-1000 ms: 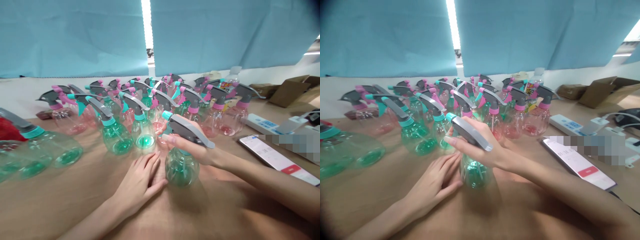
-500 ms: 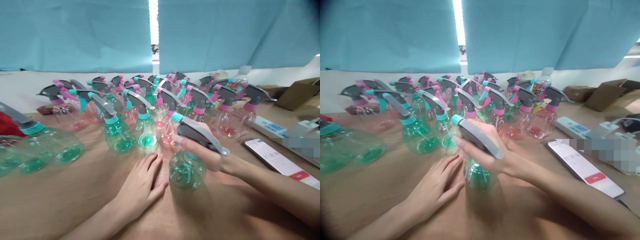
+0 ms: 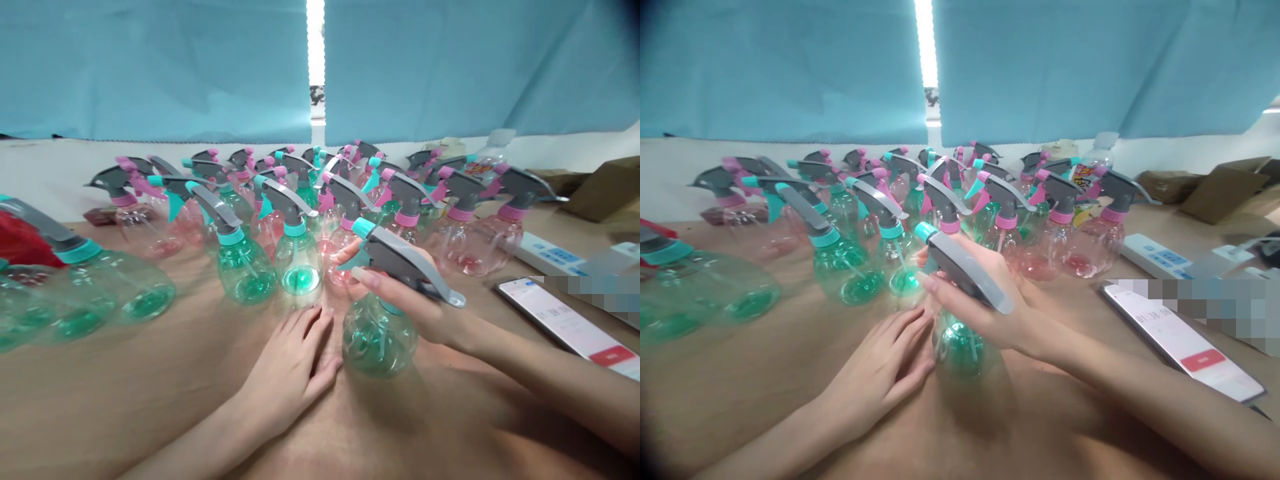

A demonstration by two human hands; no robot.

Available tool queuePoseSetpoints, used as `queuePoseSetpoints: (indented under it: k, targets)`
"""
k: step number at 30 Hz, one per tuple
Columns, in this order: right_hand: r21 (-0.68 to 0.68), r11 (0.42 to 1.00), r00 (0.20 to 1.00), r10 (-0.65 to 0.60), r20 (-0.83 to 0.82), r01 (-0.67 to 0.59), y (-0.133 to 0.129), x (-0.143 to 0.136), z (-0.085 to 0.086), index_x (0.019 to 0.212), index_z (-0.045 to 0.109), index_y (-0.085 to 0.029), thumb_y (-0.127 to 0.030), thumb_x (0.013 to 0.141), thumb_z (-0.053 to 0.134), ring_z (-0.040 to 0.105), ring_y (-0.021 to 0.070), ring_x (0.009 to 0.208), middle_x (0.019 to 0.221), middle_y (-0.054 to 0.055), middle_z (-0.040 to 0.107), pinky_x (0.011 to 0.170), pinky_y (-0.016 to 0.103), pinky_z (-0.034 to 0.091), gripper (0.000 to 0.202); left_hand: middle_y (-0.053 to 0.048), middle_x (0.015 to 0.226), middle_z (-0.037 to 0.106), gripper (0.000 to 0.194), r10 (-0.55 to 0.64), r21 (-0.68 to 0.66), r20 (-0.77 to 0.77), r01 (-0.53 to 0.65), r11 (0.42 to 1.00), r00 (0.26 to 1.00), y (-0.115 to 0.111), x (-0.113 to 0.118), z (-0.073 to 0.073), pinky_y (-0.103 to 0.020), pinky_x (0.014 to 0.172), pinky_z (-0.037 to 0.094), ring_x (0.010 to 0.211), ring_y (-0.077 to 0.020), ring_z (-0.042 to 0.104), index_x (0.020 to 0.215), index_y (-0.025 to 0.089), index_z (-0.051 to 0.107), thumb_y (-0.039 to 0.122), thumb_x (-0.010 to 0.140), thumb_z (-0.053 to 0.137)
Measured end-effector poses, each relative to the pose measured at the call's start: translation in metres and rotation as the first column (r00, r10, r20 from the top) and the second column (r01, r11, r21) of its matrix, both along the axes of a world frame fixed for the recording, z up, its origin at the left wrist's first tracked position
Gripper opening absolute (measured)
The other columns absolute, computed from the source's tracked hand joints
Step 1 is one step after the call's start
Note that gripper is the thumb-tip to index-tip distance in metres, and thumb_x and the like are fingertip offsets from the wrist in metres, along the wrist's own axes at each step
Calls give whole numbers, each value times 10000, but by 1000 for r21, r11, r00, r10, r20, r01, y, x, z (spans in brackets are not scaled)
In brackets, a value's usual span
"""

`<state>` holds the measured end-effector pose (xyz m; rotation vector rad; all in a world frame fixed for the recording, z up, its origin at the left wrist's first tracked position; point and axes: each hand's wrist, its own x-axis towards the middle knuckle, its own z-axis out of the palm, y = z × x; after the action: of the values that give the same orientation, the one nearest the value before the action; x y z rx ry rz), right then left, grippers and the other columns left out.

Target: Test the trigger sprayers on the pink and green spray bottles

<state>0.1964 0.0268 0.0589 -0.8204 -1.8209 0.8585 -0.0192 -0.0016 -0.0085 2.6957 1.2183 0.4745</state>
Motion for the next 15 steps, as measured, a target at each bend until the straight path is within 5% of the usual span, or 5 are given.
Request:
queuePoseSetpoints:
  k: [15]
  targets:
    - [-57, 996, 997, 66, -27, -68, 3, 1, -1, 1066, 594, -277, -432, 889, 580, 545, 167, 586, 616, -30, 524, 561, 316, 463, 235, -153, 1330, 523, 410, -15, -6, -2, 15, 1000, 1000, 1, 0, 1, -511, 970, 441, 1205, -338, 495, 1310, 177, 505, 327, 929, 527]
